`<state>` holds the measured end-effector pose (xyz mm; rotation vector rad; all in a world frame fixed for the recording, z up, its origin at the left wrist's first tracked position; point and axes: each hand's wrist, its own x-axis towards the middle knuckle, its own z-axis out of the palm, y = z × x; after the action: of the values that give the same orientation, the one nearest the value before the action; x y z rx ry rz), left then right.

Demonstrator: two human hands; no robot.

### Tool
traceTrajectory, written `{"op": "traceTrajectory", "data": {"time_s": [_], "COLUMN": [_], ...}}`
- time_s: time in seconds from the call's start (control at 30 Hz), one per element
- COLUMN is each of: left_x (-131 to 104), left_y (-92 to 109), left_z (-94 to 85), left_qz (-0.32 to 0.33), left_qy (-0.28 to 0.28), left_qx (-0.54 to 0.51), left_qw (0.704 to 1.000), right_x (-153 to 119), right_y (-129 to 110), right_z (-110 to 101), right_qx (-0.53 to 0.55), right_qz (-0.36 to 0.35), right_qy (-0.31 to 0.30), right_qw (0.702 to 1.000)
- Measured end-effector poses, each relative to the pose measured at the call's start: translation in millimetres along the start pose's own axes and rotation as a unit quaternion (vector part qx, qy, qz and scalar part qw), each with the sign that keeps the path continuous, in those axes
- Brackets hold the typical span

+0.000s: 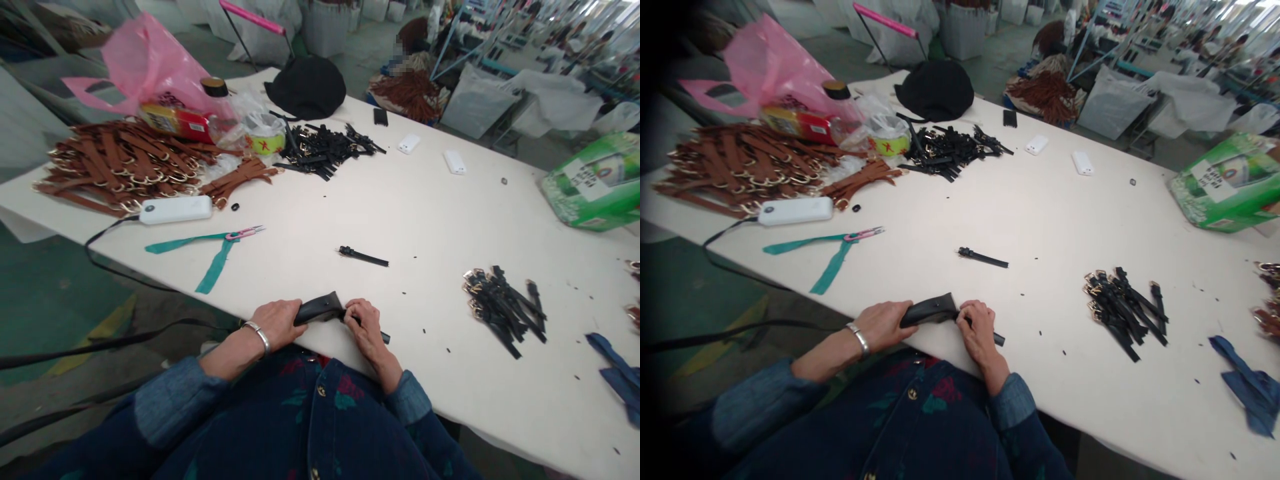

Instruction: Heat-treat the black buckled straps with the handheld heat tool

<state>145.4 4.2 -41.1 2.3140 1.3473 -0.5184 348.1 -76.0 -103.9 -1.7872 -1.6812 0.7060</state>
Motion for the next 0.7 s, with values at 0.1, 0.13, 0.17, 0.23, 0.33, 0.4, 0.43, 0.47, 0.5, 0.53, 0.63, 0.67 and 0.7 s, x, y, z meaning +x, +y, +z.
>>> {"op": "traceTrajectory", "data": {"time_s": [0.1, 0.13, 0.17, 0.23, 0.33, 0.4, 0.43, 0.47, 0.5, 0.53, 0.63, 0.67, 0.7], "left_x": [0.4, 0.5, 0.6, 0.2, -2.5, -5.0, -6.1, -6.8, -7.1, -6.8, -3.9, -2.6, -1.3], "left_y": [-2.7, -4.6, -7.0, -12.3, -18.5, -19.3, -18.3, -16.5, -13.9, -10.6, 0.9, 4.6, 7.9], "left_z": [0.4, 0.2, -0.3, -1.8, -4.6, -6.4, -7.3, -8.2, -9.3, -10.4, -14.4, -16.0, -17.5], "left_qz": [-0.001, -0.001, -0.002, -0.003, 0.001, 0.007, 0.011, 0.015, 0.019, 0.024, 0.042, 0.046, 0.048], "left_qy": [-0.001, -0.002, -0.002, 0.001, 0.001, -0.003, -0.003, -0.001, 0.001, 0.003, 0.006, 0.007, 0.008], "left_qx": [-0.001, 0.001, 0.004, 0.013, 0.032, 0.044, 0.050, 0.055, 0.060, 0.065, 0.076, 0.078, 0.078], "left_qw": [1.000, 1.000, 1.000, 1.000, 0.999, 0.999, 0.999, 0.998, 0.998, 0.998, 0.996, 0.996, 0.996], "right_x": [4.0, 5.3, 6.5, 8.4, 9.9, 10.2, 10.3, 10.4, 10.6, 10.8, 11.3, 11.5, 11.6], "right_y": [2.6, 3.4, 3.9, 4.4, 4.0, 3.5, 3.4, 3.4, 3.4, 3.5, 4.4, 4.7, 5.1], "right_z": [4.3, 6.4, 8.7, 13.4, 19.3, 21.7, 22.5, 22.9, 23.2, 23.4, 23.2, 23.1, 22.9], "right_qx": [-0.001, -0.010, -0.023, -0.052, -0.093, -0.111, -0.116, -0.118, -0.118, -0.114, -0.088, -0.074, -0.056], "right_qz": [0.017, 0.021, 0.025, 0.031, 0.038, 0.037, 0.036, 0.035, 0.034, 0.034, 0.036, 0.038, 0.041], "right_qy": [0.025, 0.036, 0.048, 0.068, 0.087, 0.096, 0.099, 0.100, 0.101, 0.101, 0.104, 0.105, 0.105], "right_qw": [1.000, 0.999, 0.998, 0.996, 0.991, 0.989, 0.988, 0.987, 0.987, 0.988, 0.990, 0.991, 0.992]}}
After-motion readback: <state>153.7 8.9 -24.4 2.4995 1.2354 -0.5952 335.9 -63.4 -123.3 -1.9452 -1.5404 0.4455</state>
